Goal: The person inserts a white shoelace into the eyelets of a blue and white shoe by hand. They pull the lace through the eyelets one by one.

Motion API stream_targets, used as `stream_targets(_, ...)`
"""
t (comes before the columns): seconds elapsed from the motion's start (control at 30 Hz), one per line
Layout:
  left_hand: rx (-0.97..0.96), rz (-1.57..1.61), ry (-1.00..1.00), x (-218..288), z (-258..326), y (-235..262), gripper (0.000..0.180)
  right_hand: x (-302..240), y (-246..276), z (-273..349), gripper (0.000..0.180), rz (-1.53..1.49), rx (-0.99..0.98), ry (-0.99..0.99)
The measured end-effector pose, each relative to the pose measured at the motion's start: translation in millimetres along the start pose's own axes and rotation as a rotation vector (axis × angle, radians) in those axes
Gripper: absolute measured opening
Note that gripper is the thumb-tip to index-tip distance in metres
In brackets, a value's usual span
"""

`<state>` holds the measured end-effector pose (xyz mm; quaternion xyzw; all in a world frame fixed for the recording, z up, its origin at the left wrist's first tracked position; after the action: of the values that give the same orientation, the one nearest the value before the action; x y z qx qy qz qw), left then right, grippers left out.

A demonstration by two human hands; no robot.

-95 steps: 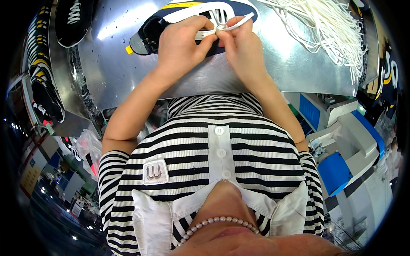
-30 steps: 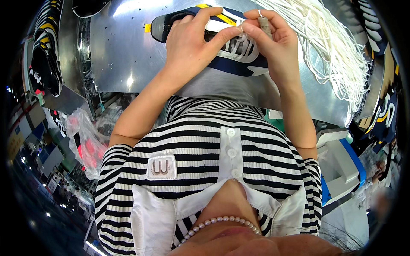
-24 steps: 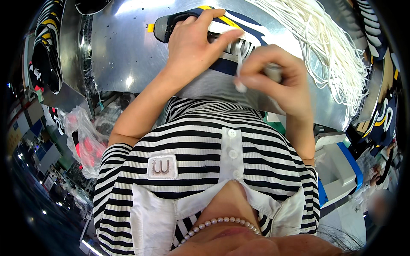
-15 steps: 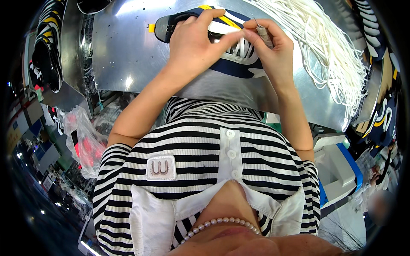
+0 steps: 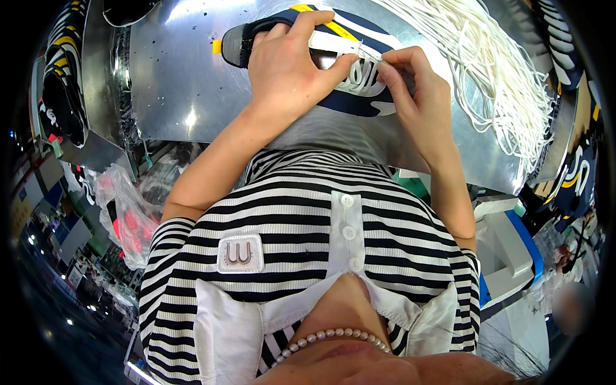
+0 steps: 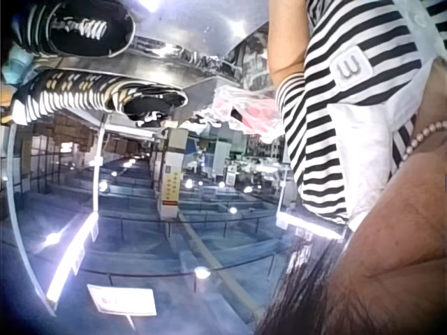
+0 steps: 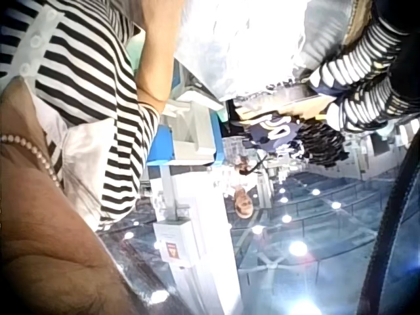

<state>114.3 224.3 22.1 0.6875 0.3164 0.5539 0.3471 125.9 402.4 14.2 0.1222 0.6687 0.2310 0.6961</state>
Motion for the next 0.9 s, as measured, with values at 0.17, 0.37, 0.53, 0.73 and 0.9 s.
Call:
stream_targets(0.17, -0.001, -0.021, -0.009, 0.8, -0.2, -0.7, 0.058, -5.7, -2.0, -6.4, 0.014, 0.085, -0.030, 0.074)
stream_targets(0.37, -0.007, 0.400, 0.017, -10.9, 5.3, -9.2, 0.043, -16.4, -16.7, -23.2, 0.017, 0.237, -0.228, 0.174)
stream_targets(0.53, -0.048, 0.331, -0.076, 3.8, 13.6, -13.5, 0.040, -18.4, -41.8, -24.3, 0.026, 0.477, -0.098, 0.234)
stream_targets(0.73, -0.082, 0.799, 0.193, -16.0, 13.0, -10.6, 0.046, -21.5, 7.9, -14.4, 0.017, 0.326, -0.133, 0.117)
stream_targets(0.9, 0.009, 0.532, 0.057, 9.1, 6.7, -4.9, 0.060, 17.6, -3.0, -6.4, 0.020, 0.016, 0.196, 0.044)
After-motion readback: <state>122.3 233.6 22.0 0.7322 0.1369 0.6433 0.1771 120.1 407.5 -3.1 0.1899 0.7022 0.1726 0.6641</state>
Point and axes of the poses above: each hand's wrist, its own z-axis away from the middle knuckle, its own y-axis out of the back of the hand, x = y × z, the point moved 8 cm from there along -z, towards the middle knuckle, and after that the axes turned 4 degrees about -y, right-handed, at the moved point
